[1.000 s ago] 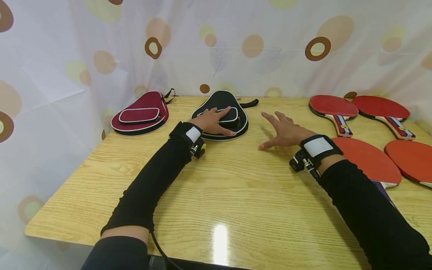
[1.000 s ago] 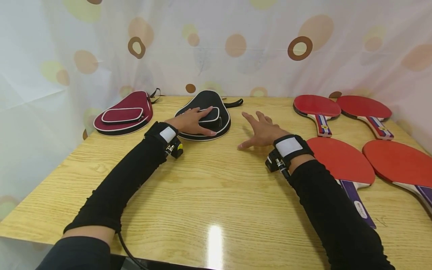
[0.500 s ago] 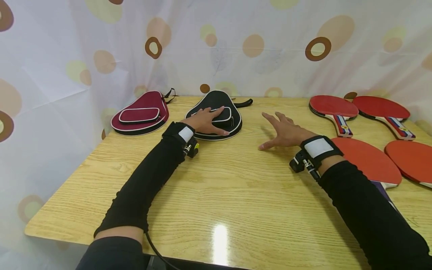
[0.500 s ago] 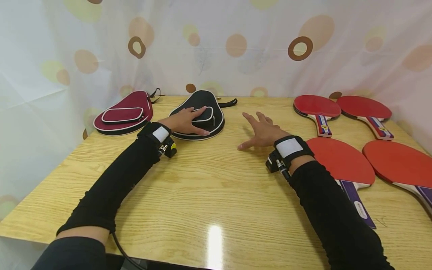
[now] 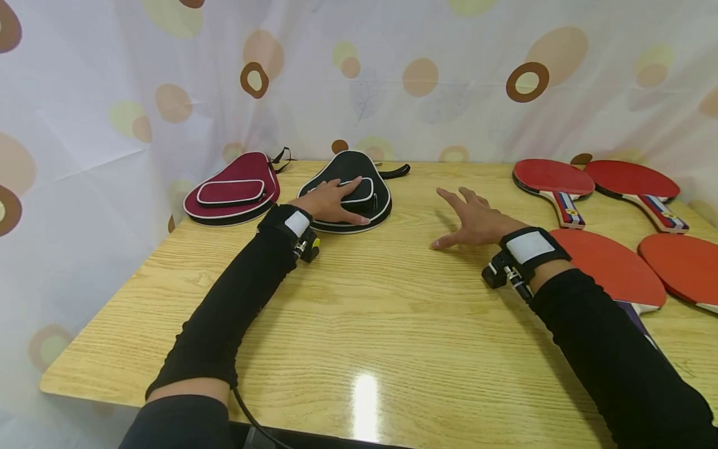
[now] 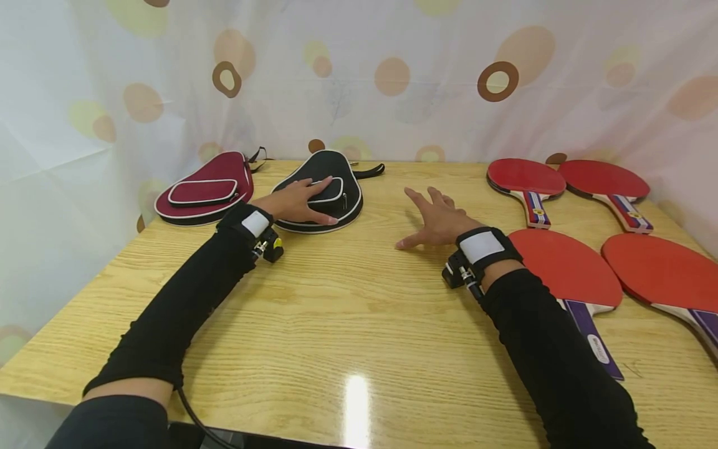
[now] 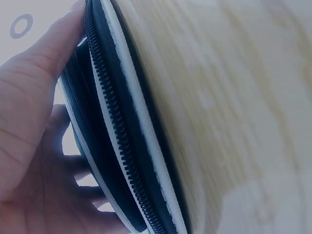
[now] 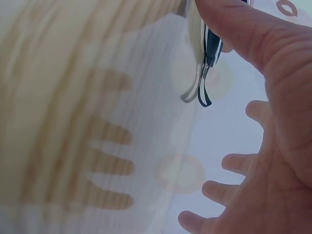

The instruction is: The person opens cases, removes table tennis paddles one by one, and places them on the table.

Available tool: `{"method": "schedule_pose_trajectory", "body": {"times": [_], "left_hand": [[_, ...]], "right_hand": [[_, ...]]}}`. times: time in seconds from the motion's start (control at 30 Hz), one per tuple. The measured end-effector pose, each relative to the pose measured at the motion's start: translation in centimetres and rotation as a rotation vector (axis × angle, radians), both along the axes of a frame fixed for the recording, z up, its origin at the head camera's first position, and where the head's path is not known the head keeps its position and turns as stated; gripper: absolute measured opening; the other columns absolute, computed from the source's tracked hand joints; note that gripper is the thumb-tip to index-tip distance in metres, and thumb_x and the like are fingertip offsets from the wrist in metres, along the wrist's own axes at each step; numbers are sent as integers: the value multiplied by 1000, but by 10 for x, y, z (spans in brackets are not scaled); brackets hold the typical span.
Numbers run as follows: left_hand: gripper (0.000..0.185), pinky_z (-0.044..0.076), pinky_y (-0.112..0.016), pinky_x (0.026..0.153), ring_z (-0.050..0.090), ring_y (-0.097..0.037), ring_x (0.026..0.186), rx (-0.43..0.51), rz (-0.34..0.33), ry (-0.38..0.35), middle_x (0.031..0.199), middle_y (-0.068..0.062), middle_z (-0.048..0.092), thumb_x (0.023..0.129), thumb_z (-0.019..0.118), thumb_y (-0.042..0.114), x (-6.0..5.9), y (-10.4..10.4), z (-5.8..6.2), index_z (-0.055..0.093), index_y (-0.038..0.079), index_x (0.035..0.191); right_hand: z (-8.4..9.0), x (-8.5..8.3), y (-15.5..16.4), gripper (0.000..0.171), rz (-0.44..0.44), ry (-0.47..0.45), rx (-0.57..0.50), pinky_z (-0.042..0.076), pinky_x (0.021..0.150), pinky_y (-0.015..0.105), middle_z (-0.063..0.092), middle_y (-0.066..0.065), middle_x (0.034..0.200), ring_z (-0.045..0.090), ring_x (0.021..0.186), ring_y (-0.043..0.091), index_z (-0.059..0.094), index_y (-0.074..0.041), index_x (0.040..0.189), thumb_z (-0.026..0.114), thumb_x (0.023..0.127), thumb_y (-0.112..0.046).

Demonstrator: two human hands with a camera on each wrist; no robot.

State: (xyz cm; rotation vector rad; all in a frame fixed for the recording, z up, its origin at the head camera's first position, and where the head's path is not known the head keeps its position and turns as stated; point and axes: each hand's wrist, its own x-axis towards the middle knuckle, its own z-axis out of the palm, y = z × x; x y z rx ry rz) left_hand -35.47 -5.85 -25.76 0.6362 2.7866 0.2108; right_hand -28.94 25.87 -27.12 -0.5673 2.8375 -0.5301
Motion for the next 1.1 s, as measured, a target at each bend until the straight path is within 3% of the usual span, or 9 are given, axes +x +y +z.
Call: {"method": "schedule_pose_trajectory", "body": {"times": [1.1], "left_hand": [[99,12,-63,119,5,-47,152,20,-12,-14,166,-24,7,93,64,57,-4,-34,3,3,25,164]], "right_hand": [[0,0,-1,113,3,-16,5,16,102,83,-3,38,160,4,142,66,6,-10,162,77,85,-51]]}}
